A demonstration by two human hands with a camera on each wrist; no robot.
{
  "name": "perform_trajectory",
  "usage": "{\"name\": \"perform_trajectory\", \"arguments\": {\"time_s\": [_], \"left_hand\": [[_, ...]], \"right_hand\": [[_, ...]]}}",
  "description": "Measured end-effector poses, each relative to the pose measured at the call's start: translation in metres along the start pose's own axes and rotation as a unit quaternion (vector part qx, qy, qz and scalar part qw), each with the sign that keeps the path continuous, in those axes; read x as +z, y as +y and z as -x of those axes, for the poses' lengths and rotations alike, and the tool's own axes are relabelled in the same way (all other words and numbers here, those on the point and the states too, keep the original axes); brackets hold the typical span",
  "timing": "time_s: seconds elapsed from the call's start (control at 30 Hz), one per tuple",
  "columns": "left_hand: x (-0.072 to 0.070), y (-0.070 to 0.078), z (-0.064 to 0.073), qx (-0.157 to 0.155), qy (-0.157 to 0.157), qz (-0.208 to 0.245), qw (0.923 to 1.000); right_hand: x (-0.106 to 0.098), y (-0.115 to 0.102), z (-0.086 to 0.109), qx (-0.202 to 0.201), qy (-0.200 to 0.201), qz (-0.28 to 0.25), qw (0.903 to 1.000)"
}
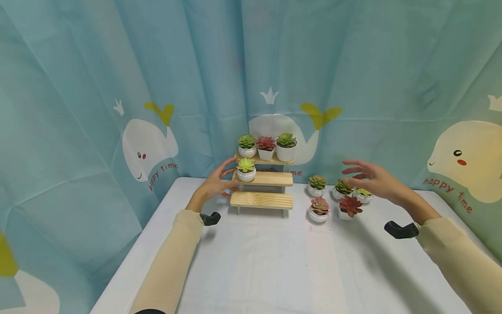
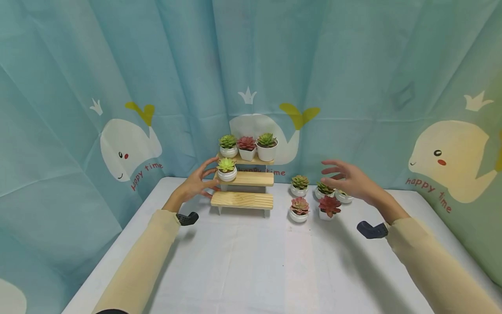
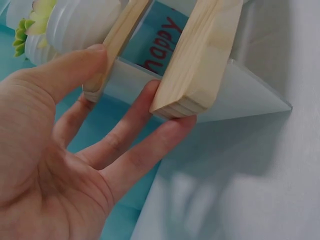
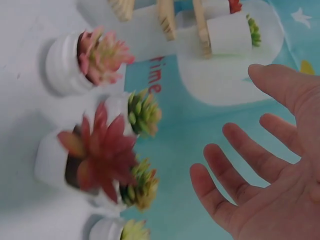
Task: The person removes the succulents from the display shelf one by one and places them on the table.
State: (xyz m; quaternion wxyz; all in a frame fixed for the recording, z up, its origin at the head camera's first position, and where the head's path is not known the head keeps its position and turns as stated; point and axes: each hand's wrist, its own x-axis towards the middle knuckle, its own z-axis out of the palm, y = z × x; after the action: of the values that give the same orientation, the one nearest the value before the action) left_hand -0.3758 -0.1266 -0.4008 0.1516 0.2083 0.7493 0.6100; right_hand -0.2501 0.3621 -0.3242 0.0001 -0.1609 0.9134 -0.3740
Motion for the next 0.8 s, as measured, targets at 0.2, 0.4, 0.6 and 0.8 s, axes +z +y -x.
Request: {"name": "perform_trajectory", "arguments": {"time_s": [0.2,0.4,0.6,0.8], "left_hand": [[0.001,-0.001,-0.001,0.004,0.004,-0.012,0.9999],[0.002,-0.002,-0.002,0.003,0.01,-0.021,0.9997],[0.003,-0.001,-0.001,-0.001,0.012,-0.023,0.9997],[0.003,-0.001,-0.001,-0.001,0.012,-0.02,0.9997]], "right_hand": [[0.005,-0.014,-0.009,-0.009,0.0,-0.006,0.9999],[0.013,-0.025,-0.02,-0.019,-0.003,-0.017,0.9997],[0.024,-0.038,-0.034,-0.031,-0.004,-0.025,0.9992],[0.038,-0.049,-0.05,-0.045,0.002,-0.021,0.9988]]}}
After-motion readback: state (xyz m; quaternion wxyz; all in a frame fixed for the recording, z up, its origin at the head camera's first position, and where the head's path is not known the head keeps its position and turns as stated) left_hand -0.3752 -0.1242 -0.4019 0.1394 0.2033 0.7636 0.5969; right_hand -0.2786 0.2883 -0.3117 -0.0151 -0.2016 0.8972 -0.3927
